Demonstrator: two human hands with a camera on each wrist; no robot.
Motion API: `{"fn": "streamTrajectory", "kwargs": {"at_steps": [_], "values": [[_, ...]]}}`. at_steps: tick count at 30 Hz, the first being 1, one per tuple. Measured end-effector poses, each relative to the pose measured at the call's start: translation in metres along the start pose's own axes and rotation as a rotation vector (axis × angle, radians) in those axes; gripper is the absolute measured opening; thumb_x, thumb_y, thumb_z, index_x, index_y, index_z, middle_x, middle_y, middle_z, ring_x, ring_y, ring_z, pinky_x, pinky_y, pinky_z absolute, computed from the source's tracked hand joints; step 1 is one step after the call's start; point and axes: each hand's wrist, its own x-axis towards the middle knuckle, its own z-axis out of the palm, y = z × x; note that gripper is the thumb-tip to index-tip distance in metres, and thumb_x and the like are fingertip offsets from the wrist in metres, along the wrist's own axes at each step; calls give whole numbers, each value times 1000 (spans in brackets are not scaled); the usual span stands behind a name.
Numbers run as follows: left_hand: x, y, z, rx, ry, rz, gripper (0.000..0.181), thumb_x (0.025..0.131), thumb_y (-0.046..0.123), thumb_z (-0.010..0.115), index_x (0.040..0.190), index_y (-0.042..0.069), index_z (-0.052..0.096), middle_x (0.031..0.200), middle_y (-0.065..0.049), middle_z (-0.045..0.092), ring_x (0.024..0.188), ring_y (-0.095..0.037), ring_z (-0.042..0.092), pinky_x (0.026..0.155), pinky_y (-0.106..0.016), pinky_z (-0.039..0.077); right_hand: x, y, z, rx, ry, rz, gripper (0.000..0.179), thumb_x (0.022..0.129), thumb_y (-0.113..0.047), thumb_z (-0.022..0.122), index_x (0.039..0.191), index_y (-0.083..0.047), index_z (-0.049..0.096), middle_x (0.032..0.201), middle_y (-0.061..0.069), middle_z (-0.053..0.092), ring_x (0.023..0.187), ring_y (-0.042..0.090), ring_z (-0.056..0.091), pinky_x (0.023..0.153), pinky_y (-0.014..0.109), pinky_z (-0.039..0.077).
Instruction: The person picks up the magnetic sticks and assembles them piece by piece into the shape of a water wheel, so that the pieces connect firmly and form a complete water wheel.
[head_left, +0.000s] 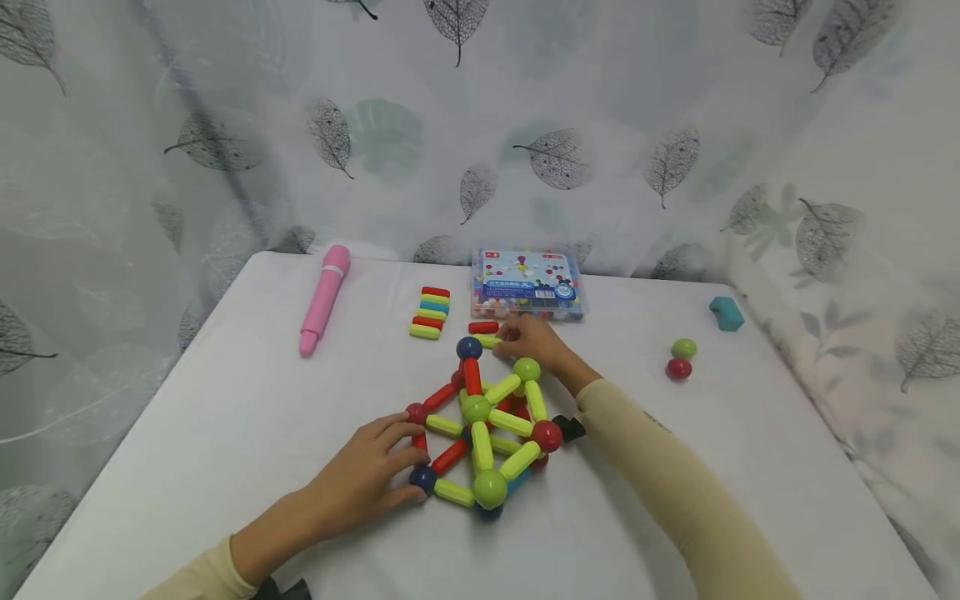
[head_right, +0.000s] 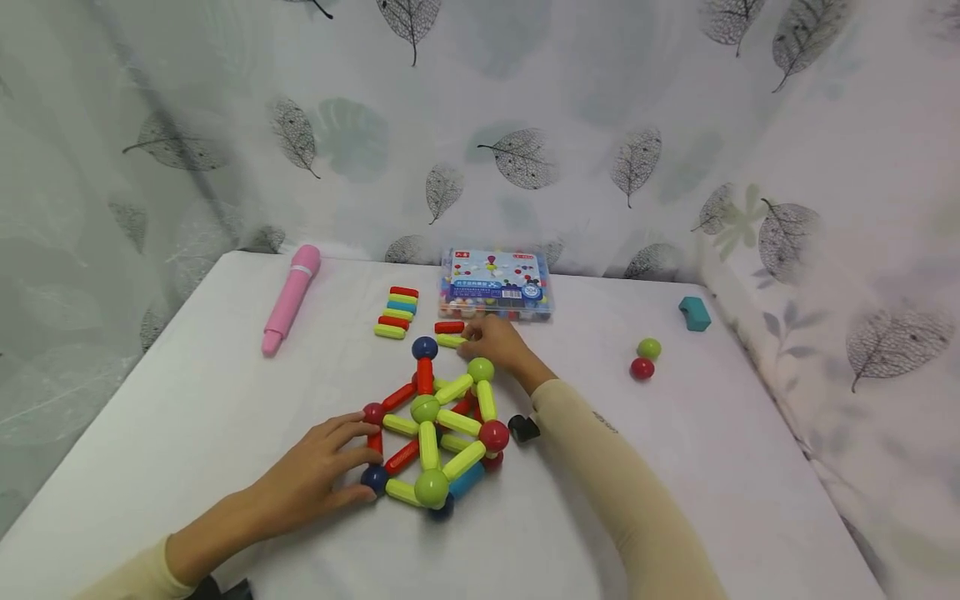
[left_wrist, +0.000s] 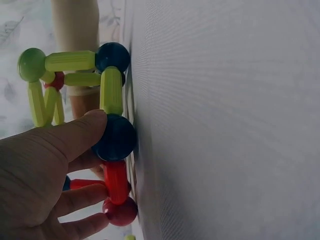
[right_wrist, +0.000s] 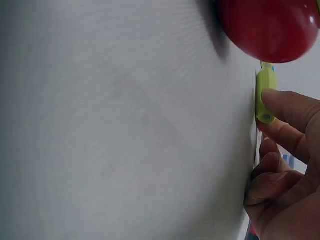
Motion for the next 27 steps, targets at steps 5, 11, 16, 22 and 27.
{"fn": "streamTrajectory", "kwargs": {"at_steps": [5, 11, 16, 22, 27], "values": [[1, 0, 0, -3, 5, 2, 43, 79, 42, 87, 116, 23, 74, 136, -3, 61, 138, -30, 47, 107, -54, 47, -17, 3, -12, 73, 5, 18, 26, 93, -31, 71, 109, -11, 74, 105, 4, 69, 98, 23, 59, 87, 37, 53], [1, 1, 0, 8, 12, 7, 43, 79, 41, 88, 115, 22, 75, 135, -4, 62, 137, -31, 47, 108, -55, 46, -52, -10, -33, 279, 36, 50, 34, 94, -35, 70, 118, -11, 69, 115, 8, 66, 108, 31, 57, 90, 43, 52], [1, 2, 0, 17, 18, 10, 43, 79, 41, 88, 115, 21, 75, 134, -5, 63, 137, -32, 48, 108, -55, 45, -72, -23, -37, 446, 27, 81, 35, 96, -32, 68, 119, -6, 63, 117, 10, 65, 114, 32, 57, 95, 43, 52], [0, 2, 1, 14, 25, 11, 42, 79, 40, 87, 115, 21, 75, 134, -5, 63, 137, -32, 48, 108, -56, 45, -86, -44, -30, 476, -1, 69, 31, 94, -27, 66, 115, -5, 63, 107, 11, 65, 101, 27, 60, 93, 39, 51], [0, 2, 1, 10, 25, 14, 42, 80, 40, 87, 115, 21, 75, 135, -5, 62, 137, -32, 48, 108, -57, 45, -93, -56, -24, 366, 2, 61, 26, 92, -26, 66, 109, -6, 63, 99, 9, 62, 93, 25, 58, 84, 34, 52]]}}
